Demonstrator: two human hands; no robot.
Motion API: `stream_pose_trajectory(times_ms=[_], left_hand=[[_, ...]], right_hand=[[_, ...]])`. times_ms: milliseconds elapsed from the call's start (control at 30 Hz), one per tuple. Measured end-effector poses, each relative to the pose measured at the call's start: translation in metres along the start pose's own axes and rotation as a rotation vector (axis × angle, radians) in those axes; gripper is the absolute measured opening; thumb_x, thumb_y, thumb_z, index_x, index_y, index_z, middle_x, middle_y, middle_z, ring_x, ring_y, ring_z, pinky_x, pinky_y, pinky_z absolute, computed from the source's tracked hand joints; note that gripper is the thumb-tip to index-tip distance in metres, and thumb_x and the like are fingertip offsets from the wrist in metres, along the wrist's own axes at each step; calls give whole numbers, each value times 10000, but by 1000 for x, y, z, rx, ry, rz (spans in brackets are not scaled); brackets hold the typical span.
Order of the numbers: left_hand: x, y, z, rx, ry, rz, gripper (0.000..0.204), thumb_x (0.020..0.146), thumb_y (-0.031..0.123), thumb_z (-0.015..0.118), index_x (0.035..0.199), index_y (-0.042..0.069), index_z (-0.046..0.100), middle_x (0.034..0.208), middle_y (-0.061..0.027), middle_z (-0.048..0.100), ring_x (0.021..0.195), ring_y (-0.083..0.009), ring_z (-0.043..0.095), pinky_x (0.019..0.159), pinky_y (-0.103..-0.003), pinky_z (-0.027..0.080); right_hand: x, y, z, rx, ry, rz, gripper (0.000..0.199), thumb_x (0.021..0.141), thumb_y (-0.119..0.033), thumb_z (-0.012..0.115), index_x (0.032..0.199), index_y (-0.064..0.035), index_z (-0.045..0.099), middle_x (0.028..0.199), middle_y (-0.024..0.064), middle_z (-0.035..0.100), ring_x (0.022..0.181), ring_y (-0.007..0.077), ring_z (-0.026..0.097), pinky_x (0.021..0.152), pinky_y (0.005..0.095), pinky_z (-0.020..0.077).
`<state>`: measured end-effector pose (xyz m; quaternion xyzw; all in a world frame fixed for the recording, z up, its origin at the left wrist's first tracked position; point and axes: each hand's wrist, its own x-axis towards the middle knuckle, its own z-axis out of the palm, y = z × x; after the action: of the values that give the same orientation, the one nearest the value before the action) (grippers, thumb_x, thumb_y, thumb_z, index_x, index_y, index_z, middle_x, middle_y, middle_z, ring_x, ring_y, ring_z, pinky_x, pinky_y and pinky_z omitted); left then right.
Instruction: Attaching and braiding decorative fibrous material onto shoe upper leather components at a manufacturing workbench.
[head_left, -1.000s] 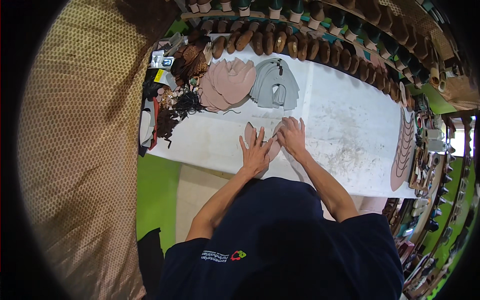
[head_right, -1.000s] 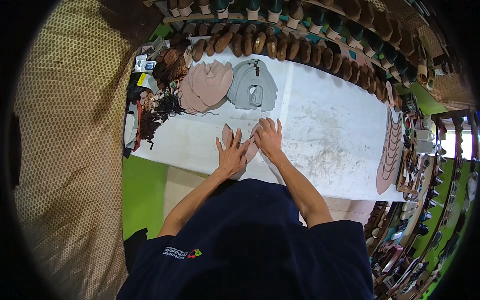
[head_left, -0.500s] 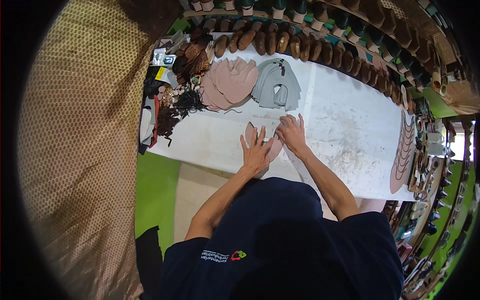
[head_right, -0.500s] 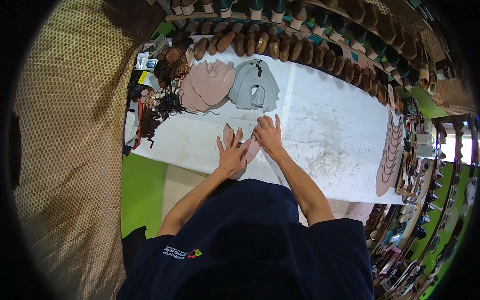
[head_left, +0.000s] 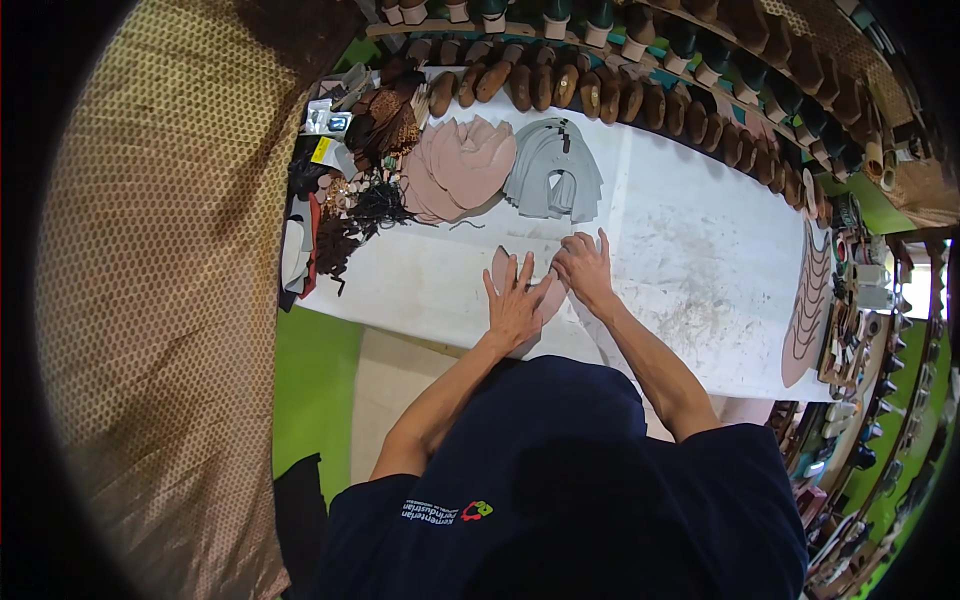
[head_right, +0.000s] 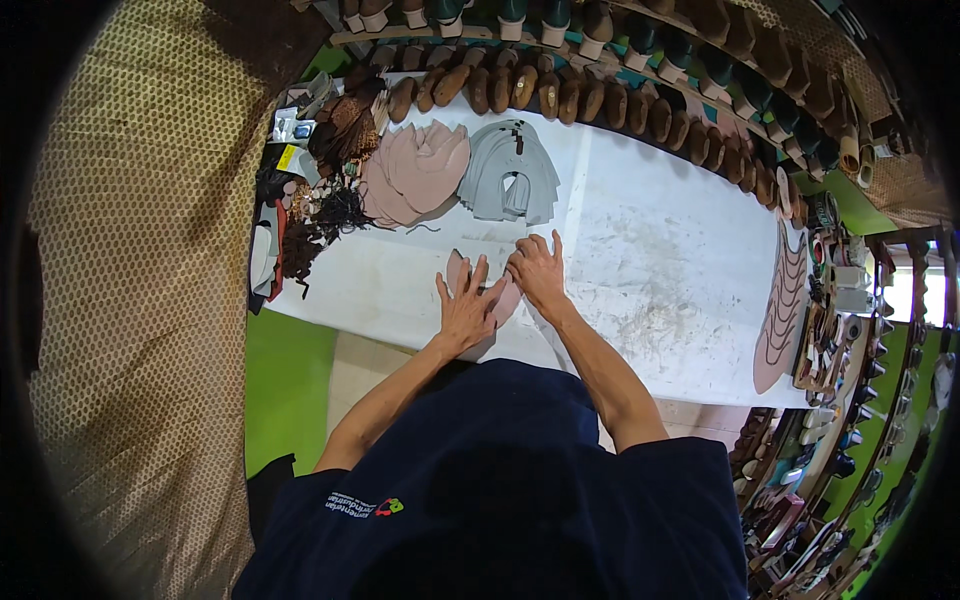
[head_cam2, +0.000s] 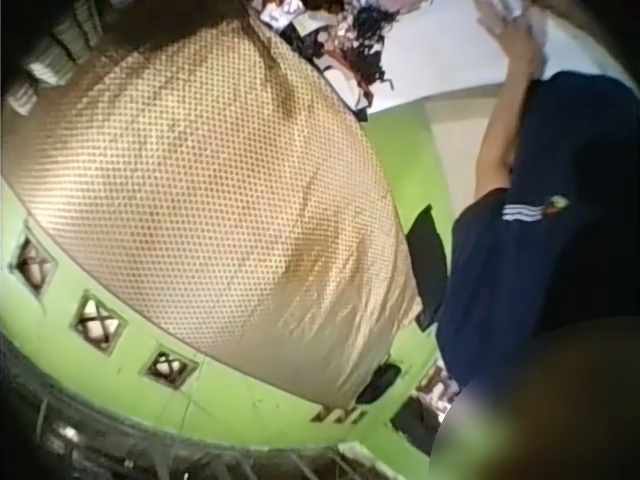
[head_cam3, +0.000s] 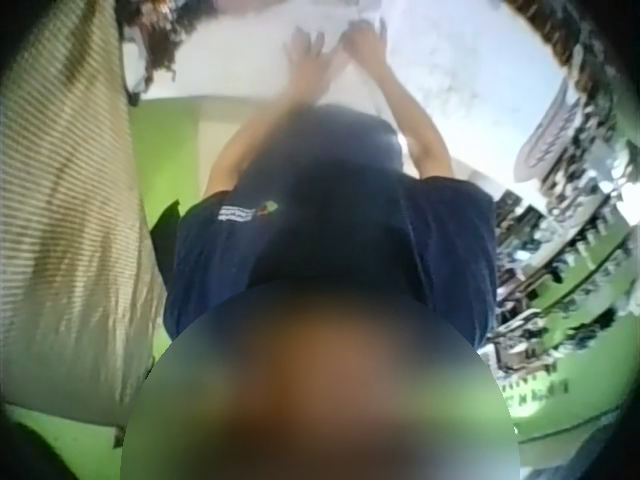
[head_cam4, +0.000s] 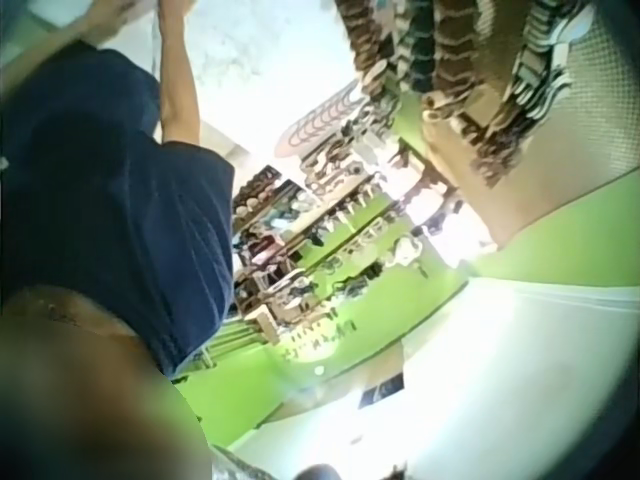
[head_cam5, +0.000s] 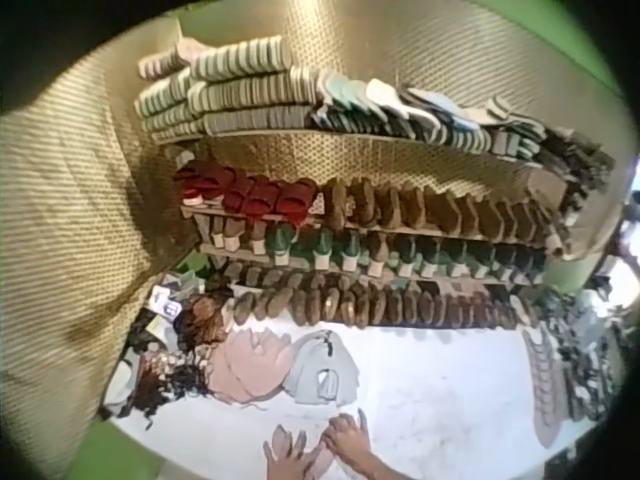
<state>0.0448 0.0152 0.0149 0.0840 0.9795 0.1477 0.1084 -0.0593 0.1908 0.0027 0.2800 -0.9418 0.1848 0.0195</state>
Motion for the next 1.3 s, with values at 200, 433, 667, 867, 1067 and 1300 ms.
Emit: stream_pose_trajectory(times_ms=[200, 433, 667, 867, 1067, 1300], left_hand=[[7, 1, -4, -6, 11, -34, 796, 810, 244, 710, 1565, 351, 483, 1765, -131, 127, 1600, -435, 128, 1136, -843, 62], [8, 4, -3, -40, 40, -31, 795, 787, 214, 690, 1555, 321, 514, 1759, -127, 160, 1602, -434, 130, 1153, -827, 56], [9, 3, 0, -58, 72, -42, 734, 810, 218, 628, 1536, 287, 542, 1753, -156, 156, 1594, -451, 125, 1122, -853, 89], [11, 5, 1, -62, 66, -48, 655, 857, 225, 591, 1511, 270, 569, 1752, -162, 145, 1592, -457, 116, 1113, -860, 91], [12, 5, 2, -69, 67, -44, 617, 887, 205, 587, 1500, 268, 576, 1753, -164, 129, 1592, -457, 115, 1108, -863, 94], [12, 5, 5, -118, 108, -52, 583, 868, 190, 635, 1448, 247, 626, 1750, -162, 171, 1603, -436, 121, 1137, -840, 71]], right_hand=[[-1, -2, 0, 25, 7, 32, 161, 919, -295, 715, 955, -157, 788, 1222, 17, 672, 1319, 250, 534, 1245, 603, 204], [-21, -5, -6, 114, 120, 134, 282, 903, -378, 733, 957, -106, 786, 1315, 97, 648, 1328, 282, 532, 1220, 612, 243], [-30, -7, -5, 93, 78, 108, 246, 896, -337, 734, 971, -113, 804, 1342, 80, 646, 1339, 280, 524, 1225, 606, 239], [-29, -7, -3, 122, 158, 209, 238, 889, -333, 742, 990, -130, 813, 1357, 58, 648, 1357, 268, 517, 1232, 605, 222], [-38, -11, 0, 39, 94, 119, 227, 915, -325, 732, 997, -130, 814, 1341, 22, 654, 1341, 253, 527, 1230, 591, 234], [-17, -2, 0, 78, 141, 152, 180, 948, -291, 705, 976, -134, 788, 1374, 64, 626, 1370, 286, 501, 1218, 609, 240]])
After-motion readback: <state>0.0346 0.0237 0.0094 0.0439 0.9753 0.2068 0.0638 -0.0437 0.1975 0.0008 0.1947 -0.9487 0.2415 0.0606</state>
